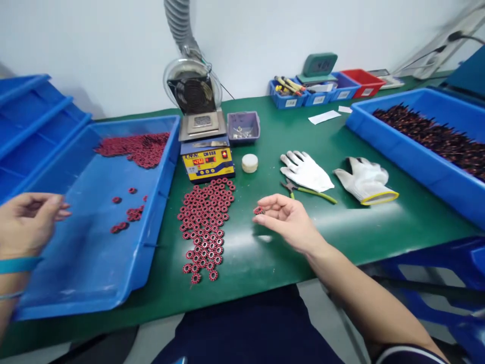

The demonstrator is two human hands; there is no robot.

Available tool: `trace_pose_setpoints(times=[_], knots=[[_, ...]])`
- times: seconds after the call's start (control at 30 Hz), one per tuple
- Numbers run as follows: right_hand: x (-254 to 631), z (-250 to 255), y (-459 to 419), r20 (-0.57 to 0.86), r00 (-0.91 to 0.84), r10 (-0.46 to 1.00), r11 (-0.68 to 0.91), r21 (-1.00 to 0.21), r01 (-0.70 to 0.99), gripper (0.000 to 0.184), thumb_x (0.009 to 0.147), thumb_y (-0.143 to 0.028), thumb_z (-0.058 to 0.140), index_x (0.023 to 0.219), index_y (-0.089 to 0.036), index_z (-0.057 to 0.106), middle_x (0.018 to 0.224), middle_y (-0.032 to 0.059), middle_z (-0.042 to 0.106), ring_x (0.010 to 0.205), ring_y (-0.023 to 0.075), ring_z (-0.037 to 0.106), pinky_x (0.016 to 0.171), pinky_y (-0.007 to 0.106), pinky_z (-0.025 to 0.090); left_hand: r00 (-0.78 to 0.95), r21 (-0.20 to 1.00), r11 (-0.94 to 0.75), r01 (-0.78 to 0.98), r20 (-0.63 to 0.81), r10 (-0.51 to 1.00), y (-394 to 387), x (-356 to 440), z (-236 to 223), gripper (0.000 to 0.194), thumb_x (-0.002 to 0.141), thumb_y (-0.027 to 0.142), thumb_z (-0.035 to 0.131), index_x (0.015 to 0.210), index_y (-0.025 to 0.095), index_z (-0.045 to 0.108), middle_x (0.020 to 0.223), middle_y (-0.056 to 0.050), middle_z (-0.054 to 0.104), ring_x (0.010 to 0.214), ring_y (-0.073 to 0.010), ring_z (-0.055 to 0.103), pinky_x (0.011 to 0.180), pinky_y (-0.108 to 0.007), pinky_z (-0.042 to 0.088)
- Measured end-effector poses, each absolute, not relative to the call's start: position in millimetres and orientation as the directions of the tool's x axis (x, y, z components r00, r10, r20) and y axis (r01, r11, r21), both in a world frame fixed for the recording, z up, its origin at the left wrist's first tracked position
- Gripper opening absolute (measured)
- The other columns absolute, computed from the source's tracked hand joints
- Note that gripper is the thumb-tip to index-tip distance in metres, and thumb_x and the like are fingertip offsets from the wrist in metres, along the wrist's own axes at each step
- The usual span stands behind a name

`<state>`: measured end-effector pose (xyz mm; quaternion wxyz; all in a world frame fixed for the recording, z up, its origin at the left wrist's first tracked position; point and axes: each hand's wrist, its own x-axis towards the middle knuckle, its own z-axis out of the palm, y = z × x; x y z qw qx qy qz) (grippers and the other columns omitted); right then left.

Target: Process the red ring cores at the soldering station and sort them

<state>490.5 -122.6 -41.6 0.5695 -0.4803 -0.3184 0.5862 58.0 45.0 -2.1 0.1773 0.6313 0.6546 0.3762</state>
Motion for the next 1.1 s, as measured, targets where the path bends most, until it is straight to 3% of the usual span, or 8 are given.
trace_pose_setpoints(times=[0.1, 0.2, 0.33, 0.47, 0.67, 0.77, 0.93, 1.1], knots=[[473.9, -35.6, -111.7, -0.145, 0.099, 0.984, -0.114, -0.955, -0.274, 0.037, 0.055, -0.03, 0.088, 0.077, -0.016, 0.062, 0.076, 0.001, 0.069, 0.064, 0.0084, 0.065, 0.062, 0.02, 0.054, -0.026, 0.823, -0.266, 0.502, 0.322, 0.947, 12.6, 123.6, 15.0, 0.014, 0.067, 0.029, 0.067, 0.076, 0.019, 0.062, 0.064, 0.008, 0.066, 0.058, -0.0093, 0.061, 0.062, -0.024, 0.049], [450.0, -26.1, -100.0, -0.074, 0.05, 0.996, -0.063, -0.979, -0.193, 0.037, 0.056, -0.031, 0.087, 0.078, -0.016, 0.062, 0.074, 0.0002, 0.067, 0.064, 0.0084, 0.065, 0.064, 0.021, 0.054, 0.464, 0.822, -0.39, 0.414, 0.178, 0.868, -17.0, 183.7, 23.3, 0.038, 0.058, 0.028, 0.079, 0.09, 0.017, 0.063, 0.078, 0.0, 0.069, 0.07, -0.016, 0.064, 0.063, -0.028, 0.051], [420.5, -11.7, -88.0, -0.027, -0.043, 0.999, -0.034, -0.985, -0.171, 0.038, 0.055, -0.03, 0.088, 0.081, -0.017, 0.063, 0.072, -0.0013, 0.066, 0.063, 0.0081, 0.064, 0.062, 0.02, 0.055, 0.685, 0.764, -0.5, 0.409, 0.105, 0.721, -26.5, 233.8, 25.1, 0.04, 0.059, 0.041, 0.081, 0.068, 0.017, 0.051, 0.061, 0.005, 0.05, 0.056, -0.0089, 0.044, 0.051, -0.022, 0.038], [405.3, -6.4, -78.9, -0.007, -0.105, 0.994, -0.03, -0.975, -0.219, 0.037, 0.053, -0.025, 0.089, 0.079, -0.016, 0.064, 0.075, -0.0007, 0.069, 0.067, 0.0086, 0.066, 0.066, 0.021, 0.055, 0.68, 0.837, -0.466, 0.286, 0.165, 0.714, -17.5, 245.1, 12.5, 0.045, 0.081, 0.043, 0.059, 0.054, 0.019, 0.034, 0.049, 0.007, 0.03, 0.048, -0.0064, 0.028, 0.045, -0.021, 0.025], [402.4, -15.1, -72.6, -0.067, -0.185, 0.981, -0.122, -0.944, -0.308, 0.033, 0.056, -0.022, 0.088, 0.079, -0.015, 0.064, 0.071, -0.003, 0.069, 0.065, 0.0069, 0.067, 0.067, 0.019, 0.055, 0.713, 0.825, -0.542, 0.162, 0.282, 0.642, -17.6, 241.3, -0.7, 0.046, 0.092, 0.039, 0.045, 0.052, 0.018, 0.035, 0.05, 0.004, 0.033, 0.048, -0.0073, 0.03, 0.046, -0.022, 0.027], [404.7, -16.9, -70.9, -0.103, -0.218, 0.97, -0.175, -0.923, -0.344, 0.033, 0.059, -0.024, 0.088, 0.08, -0.015, 0.064, 0.069, -0.0016, 0.071, 0.064, 0.0085, 0.069, 0.065, 0.019, 0.056, 0.633, 0.878, -0.466, 0.105, 0.303, 0.713, -13.4, 237.5, 5.0, 0.052, 0.092, 0.045, 0.047, 0.05, 0.018, 0.034, 0.047, 0.004, 0.035, 0.046, -0.0075, 0.031, 0.045, -0.023, 0.029], [408.3, -14.3, -66.4, -0.129, -0.185, 0.974, -0.193, -0.904, -0.382, 0.03, 0.06, -0.025, 0.087, 0.079, -0.016, 0.065, 0.066, -0.0007, 0.072, 0.063, 0.0103, 0.071, 0.061, 0.018, 0.057, 0.139, 0.954, -0.297, -0.031, 0.298, 0.944, 11.1, 226.4, 9.1, 0.054, 0.088, 0.052, 0.053, 0.05, 0.02, 0.033, 0.045, 0.005, 0.031, 0.04, -0.0077, 0.035, 0.043, -0.024, 0.03], [411.3, -11.4, -59.5, -0.16, -0.128, 0.979, -0.198, -0.897, -0.395, 0.034, 0.056, -0.029, 0.089, 0.08, -0.016, 0.068, 0.071, 0.0, 0.073, 0.065, 0.0101, 0.071, 0.065, 0.021, 0.059, 0.207, 0.992, -0.106, -0.07, 0.118, 0.971, 12.4, 229.2, -0.1, 0.049, 0.077, 0.063, 0.058, 0.059, 0.019, 0.049, 0.049, 0.003, 0.047, 0.042, -0.0089, 0.047, 0.044, -0.023, 0.037]])
